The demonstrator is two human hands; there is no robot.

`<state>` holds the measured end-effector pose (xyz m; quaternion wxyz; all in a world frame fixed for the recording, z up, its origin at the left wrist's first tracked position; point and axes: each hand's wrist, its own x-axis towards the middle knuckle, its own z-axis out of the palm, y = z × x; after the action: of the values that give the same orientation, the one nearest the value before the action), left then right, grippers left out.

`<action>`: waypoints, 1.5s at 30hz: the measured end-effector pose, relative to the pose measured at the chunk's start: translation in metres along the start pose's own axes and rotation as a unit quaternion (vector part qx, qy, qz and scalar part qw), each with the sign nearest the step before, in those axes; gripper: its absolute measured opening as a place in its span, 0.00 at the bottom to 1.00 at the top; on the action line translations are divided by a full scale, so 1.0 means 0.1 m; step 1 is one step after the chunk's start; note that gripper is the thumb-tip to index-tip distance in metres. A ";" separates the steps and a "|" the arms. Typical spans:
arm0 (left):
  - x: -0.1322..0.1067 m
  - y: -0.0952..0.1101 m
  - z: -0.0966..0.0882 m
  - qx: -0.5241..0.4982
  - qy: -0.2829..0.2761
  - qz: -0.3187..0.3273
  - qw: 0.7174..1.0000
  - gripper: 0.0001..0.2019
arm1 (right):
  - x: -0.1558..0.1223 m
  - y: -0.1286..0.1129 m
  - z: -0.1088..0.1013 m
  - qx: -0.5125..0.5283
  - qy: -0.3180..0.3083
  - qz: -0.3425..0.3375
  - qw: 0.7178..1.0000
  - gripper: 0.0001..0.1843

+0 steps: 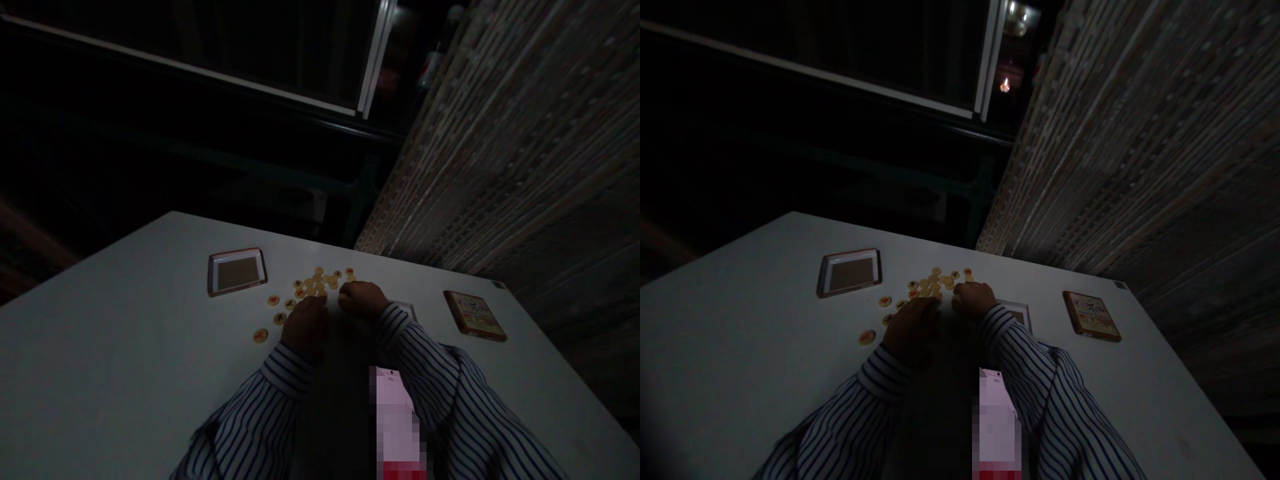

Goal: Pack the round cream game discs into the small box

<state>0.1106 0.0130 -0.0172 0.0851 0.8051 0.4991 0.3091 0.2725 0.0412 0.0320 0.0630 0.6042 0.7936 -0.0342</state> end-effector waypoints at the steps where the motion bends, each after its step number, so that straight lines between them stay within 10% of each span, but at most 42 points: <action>1: 0.00 0.00 0.00 0.000 0.000 0.004 1.000 0.13 | 0.00 0.02 0.00 0.030 0.007 0.000 1.000 0.17; 6: 0.00 0.01 0.01 -0.011 0.000 -0.002 1.000 0.13 | 0.01 0.11 0.04 0.272 0.040 -0.012 0.961 0.16; 11: 0.02 0.03 0.00 -0.038 0.020 0.009 0.999 0.14 | 0.01 0.13 0.05 0.508 0.016 -0.019 0.861 0.17; 18: 0.02 0.01 0.04 -0.054 0.076 0.045 0.995 0.12 | -0.06 0.06 -0.03 0.629 -0.007 -0.009 0.777 0.17; 33: 0.01 0.10 -0.08 -0.018 0.053 0.095 0.994 0.12 | -0.15 -0.01 -0.07 0.651 -0.044 -0.026 0.757 0.18; 45: 0.01 0.15 -0.12 -0.236 0.025 -0.103 0.966 0.13 | -0.13 0.02 0.03 0.677 -0.023 -0.008 0.736 0.16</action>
<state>0.1157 0.0043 -0.0005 0.2919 0.6982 0.4945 0.4276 0.2778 0.0287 0.0311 -0.3443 0.4802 0.5641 -0.5768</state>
